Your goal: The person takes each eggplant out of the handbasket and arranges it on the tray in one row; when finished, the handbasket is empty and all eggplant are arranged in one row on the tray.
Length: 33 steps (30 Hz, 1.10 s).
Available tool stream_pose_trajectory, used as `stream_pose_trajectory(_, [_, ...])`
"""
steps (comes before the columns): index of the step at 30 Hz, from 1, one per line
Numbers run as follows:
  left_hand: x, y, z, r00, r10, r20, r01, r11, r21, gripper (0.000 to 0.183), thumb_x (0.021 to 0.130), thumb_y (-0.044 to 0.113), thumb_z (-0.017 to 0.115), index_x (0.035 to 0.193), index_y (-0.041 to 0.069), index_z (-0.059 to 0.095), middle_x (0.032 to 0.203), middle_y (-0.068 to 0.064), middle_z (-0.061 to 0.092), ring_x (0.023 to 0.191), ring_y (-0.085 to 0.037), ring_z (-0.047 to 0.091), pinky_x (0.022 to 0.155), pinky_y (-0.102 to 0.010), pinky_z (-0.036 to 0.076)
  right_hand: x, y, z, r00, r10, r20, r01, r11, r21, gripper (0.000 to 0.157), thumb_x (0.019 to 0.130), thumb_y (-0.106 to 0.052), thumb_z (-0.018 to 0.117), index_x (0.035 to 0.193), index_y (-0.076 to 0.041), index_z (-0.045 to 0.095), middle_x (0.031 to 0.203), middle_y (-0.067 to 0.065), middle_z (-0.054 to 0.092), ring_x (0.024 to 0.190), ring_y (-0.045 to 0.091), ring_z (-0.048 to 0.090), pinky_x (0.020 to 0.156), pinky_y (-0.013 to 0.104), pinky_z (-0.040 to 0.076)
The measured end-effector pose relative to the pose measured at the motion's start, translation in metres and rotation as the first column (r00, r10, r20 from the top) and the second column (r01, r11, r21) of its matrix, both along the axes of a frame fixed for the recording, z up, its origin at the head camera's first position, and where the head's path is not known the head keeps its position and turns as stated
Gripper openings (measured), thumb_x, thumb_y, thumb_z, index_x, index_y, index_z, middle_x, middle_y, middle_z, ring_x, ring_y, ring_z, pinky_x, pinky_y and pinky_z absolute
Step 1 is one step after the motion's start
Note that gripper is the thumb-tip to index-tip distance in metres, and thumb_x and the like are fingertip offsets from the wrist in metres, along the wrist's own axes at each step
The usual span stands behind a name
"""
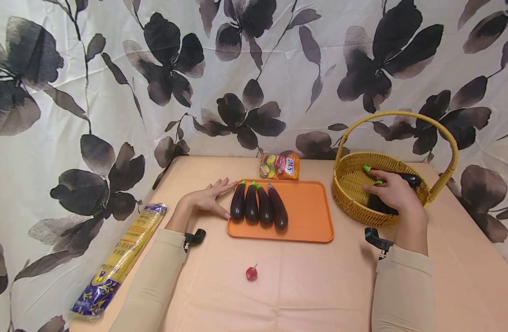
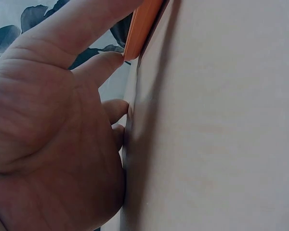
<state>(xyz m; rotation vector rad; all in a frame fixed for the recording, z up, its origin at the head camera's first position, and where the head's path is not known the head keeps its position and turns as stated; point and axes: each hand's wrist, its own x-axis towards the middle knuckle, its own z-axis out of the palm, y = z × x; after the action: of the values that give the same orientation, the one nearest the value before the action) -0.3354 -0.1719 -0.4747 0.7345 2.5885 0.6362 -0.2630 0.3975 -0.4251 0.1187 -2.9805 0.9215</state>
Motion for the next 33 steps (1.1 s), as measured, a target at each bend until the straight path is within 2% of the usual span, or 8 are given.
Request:
stream_pose_trajectory(8, [-0.001,0.001,0.000,1.000,0.003,0.003,-0.003,1.000,0.006,0.123,0.073,0.058,0.090,0.168,0.034,0.016,0.176,-0.015,-0.006,0.162,-0.036,-0.012,0.130,-0.058,-0.008,0.002,-0.001,0.005,0.998,0.016,0.063,-0.018,0.999,0.035,0.070,0.105,-0.037,0.061,0.157,0.002,0.038,0.145,0.042,0.042,0.125,0.059,0.048,0.102,0.074,0.042])
stream_pose_trajectory(16, [-0.001,0.000,0.000,1.000,0.002,0.005,-0.002,1.000,-0.002,0.123,0.073,0.058,0.090,0.168,0.034,0.016,0.176,-0.013,-0.007,0.162,-0.035,-0.014,0.130,-0.056,-0.009,0.001,-0.003,0.002,0.997,-0.005,0.082,0.005,1.000,-0.004,0.065,0.105,-0.021,0.062,0.158,0.003,0.035,0.144,0.043,0.041,0.128,0.060,0.047,0.103,0.074,0.043])
stream_pose_trajectory(27, [-0.001,0.001,-0.001,1.000,0.010,0.010,-0.011,1.000,0.019,0.122,0.073,0.056,0.091,0.168,0.033,0.018,0.176,-0.014,-0.006,0.162,-0.037,-0.013,0.130,-0.057,-0.009,-0.004,-0.001,-0.008,0.997,-0.021,0.078,0.030,0.993,-0.111,0.059,0.103,-0.012,0.062,0.156,0.003,0.040,0.148,0.042,0.039,0.131,0.060,0.045,0.105,0.072,0.043])
stream_pose_trajectory(33, [-0.001,0.003,0.000,1.000,0.015,0.008,-0.015,1.000,0.017,0.123,0.072,0.057,0.091,0.168,0.032,0.018,0.176,-0.014,-0.005,0.162,-0.036,-0.013,0.130,-0.057,-0.009,-0.009,0.004,-0.010,0.993,-0.012,0.118,0.018,0.998,-0.057,0.058,0.103,-0.016,0.063,0.153,0.006,0.041,0.149,0.043,0.040,0.132,0.062,0.042,0.107,0.076,0.039])
